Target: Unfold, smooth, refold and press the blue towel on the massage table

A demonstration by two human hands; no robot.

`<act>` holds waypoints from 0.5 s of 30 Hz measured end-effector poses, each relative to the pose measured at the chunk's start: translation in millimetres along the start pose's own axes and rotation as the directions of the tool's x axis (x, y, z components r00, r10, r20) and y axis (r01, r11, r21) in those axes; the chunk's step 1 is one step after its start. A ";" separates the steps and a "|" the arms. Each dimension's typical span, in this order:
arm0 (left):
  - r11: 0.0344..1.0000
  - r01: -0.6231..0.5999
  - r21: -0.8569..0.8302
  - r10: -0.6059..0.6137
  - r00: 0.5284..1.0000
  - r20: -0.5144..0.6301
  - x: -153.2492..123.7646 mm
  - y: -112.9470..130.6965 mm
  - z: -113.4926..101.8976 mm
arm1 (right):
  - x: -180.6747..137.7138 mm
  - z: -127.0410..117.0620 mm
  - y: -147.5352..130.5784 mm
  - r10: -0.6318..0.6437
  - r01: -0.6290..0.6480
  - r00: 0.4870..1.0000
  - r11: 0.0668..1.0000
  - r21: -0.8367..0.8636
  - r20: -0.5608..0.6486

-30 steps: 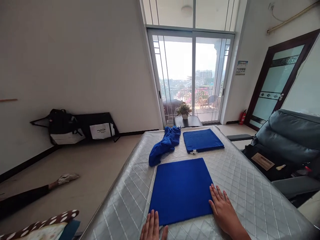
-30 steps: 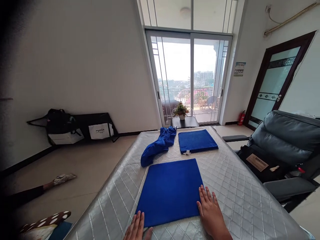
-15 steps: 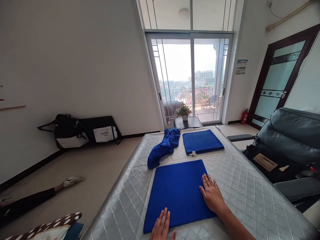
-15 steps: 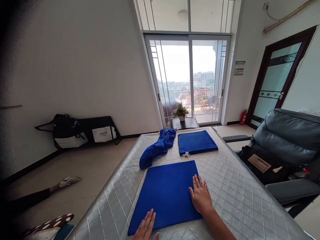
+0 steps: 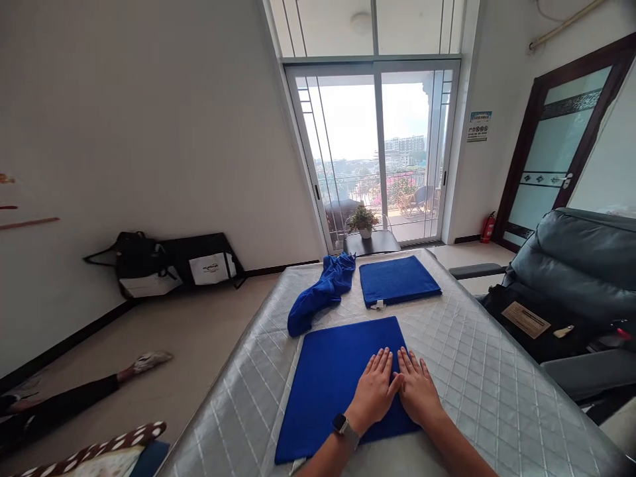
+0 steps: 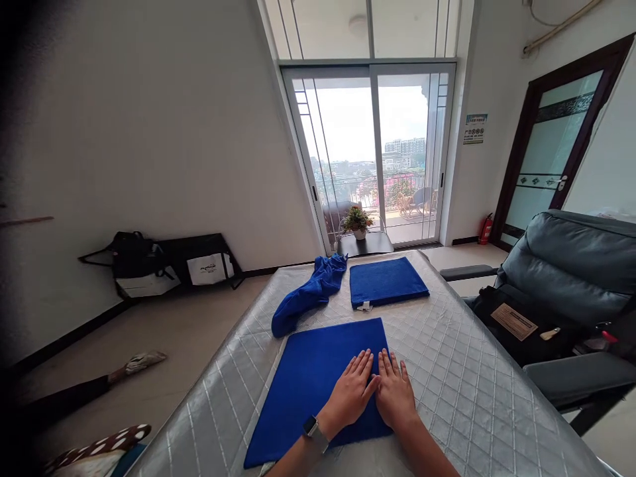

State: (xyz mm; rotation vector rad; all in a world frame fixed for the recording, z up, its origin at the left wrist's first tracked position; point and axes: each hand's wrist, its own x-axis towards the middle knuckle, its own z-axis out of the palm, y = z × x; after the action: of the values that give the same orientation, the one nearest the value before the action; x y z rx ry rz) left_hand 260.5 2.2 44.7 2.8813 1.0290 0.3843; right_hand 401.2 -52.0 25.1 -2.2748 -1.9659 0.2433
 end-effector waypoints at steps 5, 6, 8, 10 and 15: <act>0.991 0.108 0.080 -0.108 0.994 -0.006 -34.9 -48.9 17.8 | 1.7 -3.8 -2.1 0.023 -0.023 1.000 0.998 0.059 0.009; 0.984 0.150 0.095 -0.150 0.989 -0.010 -45.8 -63.2 17.4 | 1.6 -4.6 -2.4 0.027 -0.028 1.000 0.998 0.062 0.012; 0.962 0.247 0.120 -0.245 0.969 -0.028 -69.8 -94.6 15.2 | 1.5 -5.4 -2.5 0.026 -0.027 1.000 0.998 0.063 0.017; 0.931 0.340 0.135 -0.335 0.940 -0.058 -94.2 -125.5 13.0 | 1.9 -4.5 -1.9 0.018 -0.019 1.000 0.998 0.065 0.017; 0.857 0.503 0.112 -0.492 0.863 -0.114 -134.0 -168.9 13.6 | 4.1 0.9 0.5 0.012 -0.012 1.000 0.998 0.061 0.000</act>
State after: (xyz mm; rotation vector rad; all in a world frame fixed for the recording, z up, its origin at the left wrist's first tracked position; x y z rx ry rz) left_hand 59.9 49.2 -20.2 2.5740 1.8195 0.4051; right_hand 402.1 -48.0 24.0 -2.2497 -1.9174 0.2992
